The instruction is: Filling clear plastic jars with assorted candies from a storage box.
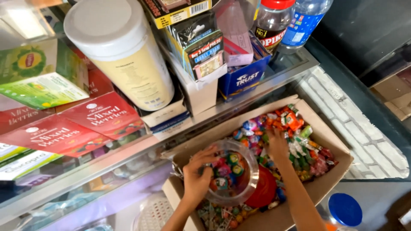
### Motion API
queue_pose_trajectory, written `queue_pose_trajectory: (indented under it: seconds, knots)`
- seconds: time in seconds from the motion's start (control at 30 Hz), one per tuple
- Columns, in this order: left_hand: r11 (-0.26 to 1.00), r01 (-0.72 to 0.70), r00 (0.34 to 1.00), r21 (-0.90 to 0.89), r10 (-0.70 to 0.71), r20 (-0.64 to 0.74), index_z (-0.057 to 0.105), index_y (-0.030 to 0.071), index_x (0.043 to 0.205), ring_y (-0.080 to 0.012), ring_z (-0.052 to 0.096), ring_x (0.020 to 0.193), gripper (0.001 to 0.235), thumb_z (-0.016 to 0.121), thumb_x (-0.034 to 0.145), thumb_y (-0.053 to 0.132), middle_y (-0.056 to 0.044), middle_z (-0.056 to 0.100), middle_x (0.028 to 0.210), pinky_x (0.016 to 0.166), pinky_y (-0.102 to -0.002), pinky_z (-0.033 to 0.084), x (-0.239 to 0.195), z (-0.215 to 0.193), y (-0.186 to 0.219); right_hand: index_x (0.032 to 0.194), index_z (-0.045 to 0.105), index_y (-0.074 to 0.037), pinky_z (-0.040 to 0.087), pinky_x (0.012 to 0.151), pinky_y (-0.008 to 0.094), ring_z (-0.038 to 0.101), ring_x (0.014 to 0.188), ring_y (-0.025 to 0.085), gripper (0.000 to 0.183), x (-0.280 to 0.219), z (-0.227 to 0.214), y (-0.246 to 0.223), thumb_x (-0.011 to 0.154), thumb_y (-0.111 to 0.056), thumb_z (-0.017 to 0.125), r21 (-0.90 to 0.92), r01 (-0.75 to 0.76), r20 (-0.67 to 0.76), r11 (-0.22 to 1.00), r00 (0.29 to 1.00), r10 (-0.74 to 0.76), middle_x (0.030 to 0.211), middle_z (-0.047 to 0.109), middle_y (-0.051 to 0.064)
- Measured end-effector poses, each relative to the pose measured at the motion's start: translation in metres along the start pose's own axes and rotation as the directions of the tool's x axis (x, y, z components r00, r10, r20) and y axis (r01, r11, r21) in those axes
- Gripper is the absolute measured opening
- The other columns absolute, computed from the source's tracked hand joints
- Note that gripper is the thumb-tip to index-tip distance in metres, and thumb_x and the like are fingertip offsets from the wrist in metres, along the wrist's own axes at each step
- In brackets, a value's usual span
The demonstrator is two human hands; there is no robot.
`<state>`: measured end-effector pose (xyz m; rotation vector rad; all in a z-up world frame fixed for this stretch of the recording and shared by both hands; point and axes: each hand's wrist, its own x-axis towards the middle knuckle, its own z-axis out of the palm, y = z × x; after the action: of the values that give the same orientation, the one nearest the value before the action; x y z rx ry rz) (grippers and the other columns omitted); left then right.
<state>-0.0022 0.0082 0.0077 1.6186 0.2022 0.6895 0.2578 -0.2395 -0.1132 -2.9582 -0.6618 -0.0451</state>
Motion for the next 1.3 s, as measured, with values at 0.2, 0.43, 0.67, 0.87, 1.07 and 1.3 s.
queue_pose_trajectory:
  seconds: [0.2,0.43,0.67,0.87,1.07,1.3]
  knots:
    - [0.999,-0.028,1.0,-0.019,0.028,0.004,0.076,0.0,0.092,-0.0326,0.063,0.134,0.034,0.051,0.071,-0.012,-0.016,0.076,0.125,0.117,-0.045,0.04,0.002,0.002,0.002,0.13,0.062,-0.013,0.053,0.093,0.047,0.056,0.124,0.041,0.064,0.008,0.031,0.022,0.069,-0.011,0.081,-0.055,0.109,-0.154,0.993,0.981,-0.116,0.132,0.06,0.015]
    - [0.999,-0.035,0.999,-0.027,0.035,0.003,0.075,0.0,0.093,-0.0332,0.063,0.134,0.035,0.052,0.071,-0.012,-0.017,0.076,0.126,0.117,-0.045,0.041,-0.001,0.001,0.004,0.137,0.059,-0.014,0.05,0.104,0.045,0.062,0.123,0.038,0.077,0.049,0.009,0.008,0.064,-0.006,0.08,0.38,0.129,0.145,0.916,0.97,-0.196,0.136,0.062,0.015]
    - [1.0,-0.014,1.0,-0.017,0.014,0.004,0.076,0.0,0.093,-0.0341,0.063,0.134,0.034,0.052,0.071,-0.011,-0.017,0.076,0.126,0.116,-0.046,0.042,0.0,0.002,0.008,0.132,0.051,-0.005,0.041,0.111,0.048,0.041,0.134,0.05,0.09,0.076,0.055,-0.008,0.051,-0.008,0.088,0.395,0.219,0.0,0.892,0.971,-0.238,0.137,0.047,0.026]
    - [1.0,-0.012,1.0,-0.001,0.012,-0.004,0.075,-0.001,0.092,-0.034,0.065,0.133,0.034,0.051,0.07,-0.011,-0.016,0.076,0.125,0.116,-0.046,0.042,-0.001,0.001,0.006,0.135,0.043,0.002,0.044,0.104,0.052,0.045,0.127,0.053,0.084,0.073,0.068,-0.043,0.063,-0.009,0.086,0.299,0.067,-0.05,0.952,0.997,-0.054,0.146,0.035,0.033]
    - [1.0,0.0,1.0,0.016,0.001,-0.013,0.076,0.001,0.092,-0.0338,0.065,0.131,0.035,0.052,0.07,-0.011,-0.016,0.077,0.123,0.115,-0.046,0.043,-0.003,0.001,0.002,0.134,0.051,-0.002,0.046,0.108,0.052,0.053,0.126,0.047,0.063,0.052,0.072,-0.038,0.076,-0.004,0.075,0.156,0.227,-0.262,0.961,0.948,-0.182,0.133,0.056,0.025]
    - [1.0,-0.028,1.0,-0.004,0.028,-0.006,0.076,0.001,0.093,-0.0329,0.063,0.134,0.035,0.052,0.071,-0.011,-0.016,0.076,0.126,0.117,-0.046,0.041,-0.006,0.002,0.003,0.129,0.061,0.0,0.057,0.078,0.042,0.072,0.087,0.032,0.046,0.042,0.065,-0.022,0.083,-0.004,0.07,0.778,0.112,-0.18,0.618,0.982,0.049,0.1,0.073,0.017]
